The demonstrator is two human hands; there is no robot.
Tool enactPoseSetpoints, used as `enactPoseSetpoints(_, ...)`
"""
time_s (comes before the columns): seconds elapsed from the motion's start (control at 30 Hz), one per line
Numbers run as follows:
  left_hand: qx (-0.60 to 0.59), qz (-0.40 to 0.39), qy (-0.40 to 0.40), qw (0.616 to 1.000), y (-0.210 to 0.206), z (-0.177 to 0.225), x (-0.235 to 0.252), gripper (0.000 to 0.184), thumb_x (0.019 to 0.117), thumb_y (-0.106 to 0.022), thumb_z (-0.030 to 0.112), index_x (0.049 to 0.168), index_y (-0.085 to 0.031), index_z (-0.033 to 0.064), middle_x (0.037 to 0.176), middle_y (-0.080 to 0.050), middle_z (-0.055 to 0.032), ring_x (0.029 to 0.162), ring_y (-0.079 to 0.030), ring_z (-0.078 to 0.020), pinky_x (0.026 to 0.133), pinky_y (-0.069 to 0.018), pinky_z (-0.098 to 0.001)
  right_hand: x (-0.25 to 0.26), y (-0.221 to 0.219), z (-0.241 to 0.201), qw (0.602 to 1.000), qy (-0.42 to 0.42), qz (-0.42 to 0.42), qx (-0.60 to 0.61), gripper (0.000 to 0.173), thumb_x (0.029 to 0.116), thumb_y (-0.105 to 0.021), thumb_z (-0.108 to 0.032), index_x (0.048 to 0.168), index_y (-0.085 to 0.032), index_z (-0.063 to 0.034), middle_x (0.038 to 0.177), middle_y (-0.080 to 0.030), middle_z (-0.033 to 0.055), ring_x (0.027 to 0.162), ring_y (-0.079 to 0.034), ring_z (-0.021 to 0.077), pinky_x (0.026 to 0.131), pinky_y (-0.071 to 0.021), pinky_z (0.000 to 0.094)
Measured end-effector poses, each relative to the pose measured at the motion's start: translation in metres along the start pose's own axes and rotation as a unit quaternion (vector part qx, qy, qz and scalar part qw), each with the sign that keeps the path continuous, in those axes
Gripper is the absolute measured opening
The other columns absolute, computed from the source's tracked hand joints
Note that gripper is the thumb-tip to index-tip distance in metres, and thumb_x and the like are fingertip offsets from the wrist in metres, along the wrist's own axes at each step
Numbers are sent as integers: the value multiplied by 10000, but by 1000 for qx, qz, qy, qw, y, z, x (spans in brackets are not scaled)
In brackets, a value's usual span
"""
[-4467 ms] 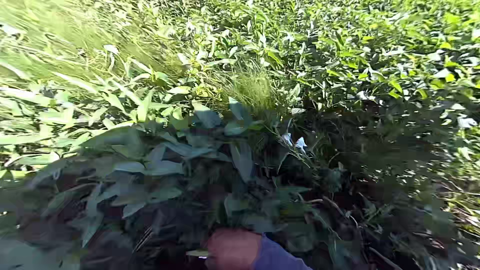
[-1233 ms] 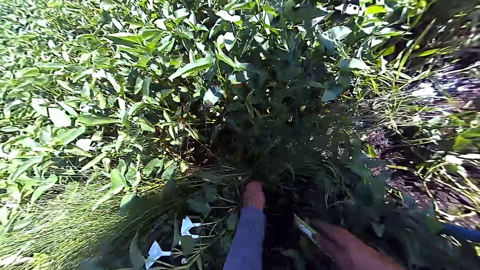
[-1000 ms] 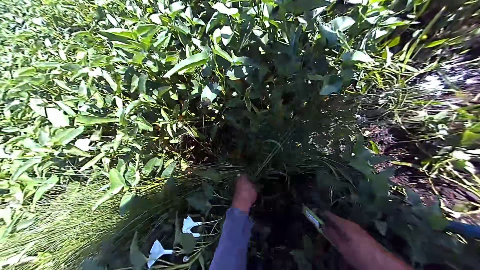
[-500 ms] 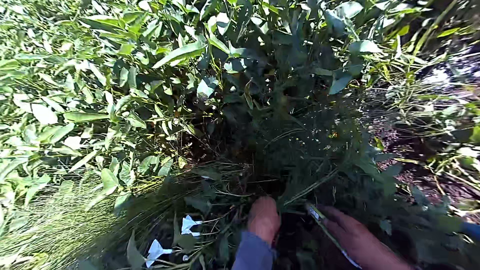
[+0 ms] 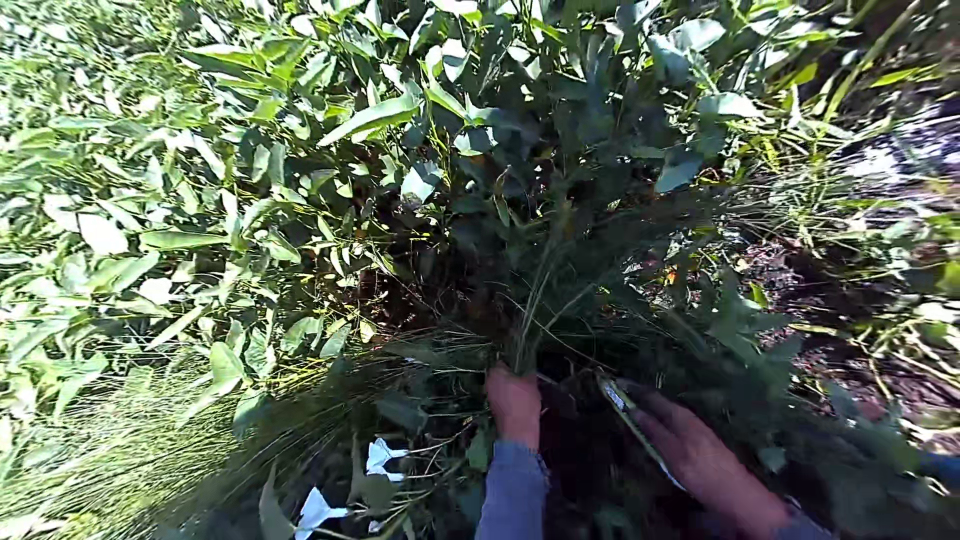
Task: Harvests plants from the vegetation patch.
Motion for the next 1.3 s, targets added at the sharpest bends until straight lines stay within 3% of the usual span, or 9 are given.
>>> enactPoseSetpoints(0.1,44,5,-32,999,-27,10,15,443,922,-761,169,1289,-624,-38,1240,-670,-250,1179,-655,-360,1034,-515,-522,16,-5,-3,1000,-11,-13,-19,432,1103,-396,-222,1520,-449,-123,1184,-689,125,760,-721,220,638,-620,399)
enactPoseSetpoints(0.17,109,-16,-52,993,-46,23,19,612,886,-799,195,1388,-544,-45,1406,-554,-276,1281,-584,-390,1076,-493,-524,22,-5,-1,1000,-22,2,-13,421,1104,-399,-210,1510,-457,-114,1191,-690,130,759,-727,224,642,-625,404)
enactPoseSetpoints(0.23,163,-7,-71,984,-56,29,27,663,870,-812,216,1426,-530,-9,1452,-506,-292,1284,-573,-428,1050,-511,-554,22,-4,3,1000,-19,20,-5,419,1099,-395,-197,1503,-466,-113,1188,-698,127,746,-726,226,633,-625,407)
enactPoseSetpoints(0.43,173,-16,-95,980,-45,21,51,442,970,-660,116,1384,-587,-20,1373,-600,-275,1292,-579,-424,1088,-471,-570,17,-2,7,999,-17,30,18,404,1096,-414,-207,1476,-492,-96,1142,-706,126,715,-714,215,611,-615,395)
enactPoseSetpoints(0.77,126,-5,-59,990,-28,16,61,379,968,-668,121,1302,-622,-52,1266,-645,-308,1205,-631,-433,1035,-498,-579,57,-34,11,1000,-7,-14,-14,386,1097,-418,-237,1421,-550,-73,1046,-696,137,731,-684,226,673,-593,420)
enactPoseSetpoints(0.87,94,-6,-24,995,-22,7,71,367,982,-671,159,1263,-626,-71,1196,-666,-307,1145,-655,-426,1002,-509,-572,44,-24,8,999,-20,-46,-12,395,1101,-411,-243,1446,-536,-96,1051,-699,125,694,-668,207,620,-575,390)
enactPoseSetpoints(0.97,56,1,-17,998,-24,-1,74,374,974,-683,153,1266,-619,-71,1188,-665,-310,1129,-659,-431,979,-520,-580,43,-16,-2,1000,-23,9,15,395,1111,-390,-223,1459,-511,-80,1035,-700,107,641,-642,176,580,-555,356)
enactPoseSetpoints(1.13,3,18,-36,999,-27,-6,75,314,936,-721,113,1170,-655,-85,1122,-682,-299,1086,-664,-418,959,-516,-590,75,-31,-4,999,-15,36,21,419,1104,-399,-200,1494,-481,-72,1088,-674,180,718,-665,245,669,-579,422)
enactPoseSetpoints(1.3,-46,29,-26,998,-30,-21,74,356,968,-675,73,1271,-600,-97,1200,-654,-309,1153,-641,-404,1001,-511,-559,75,-37,10,998,-41,-42,-24,420,1103,-415,-264,1466,-510,-75,1131,-657,195,790,-676,269,730,-582,449)
Point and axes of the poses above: each hand's wrist, its own x-axis towards the middle knuckle, its own y-axis out of the back of the hand, z = x × y, the point moved 6 cm from there along x, towards the middle knuckle
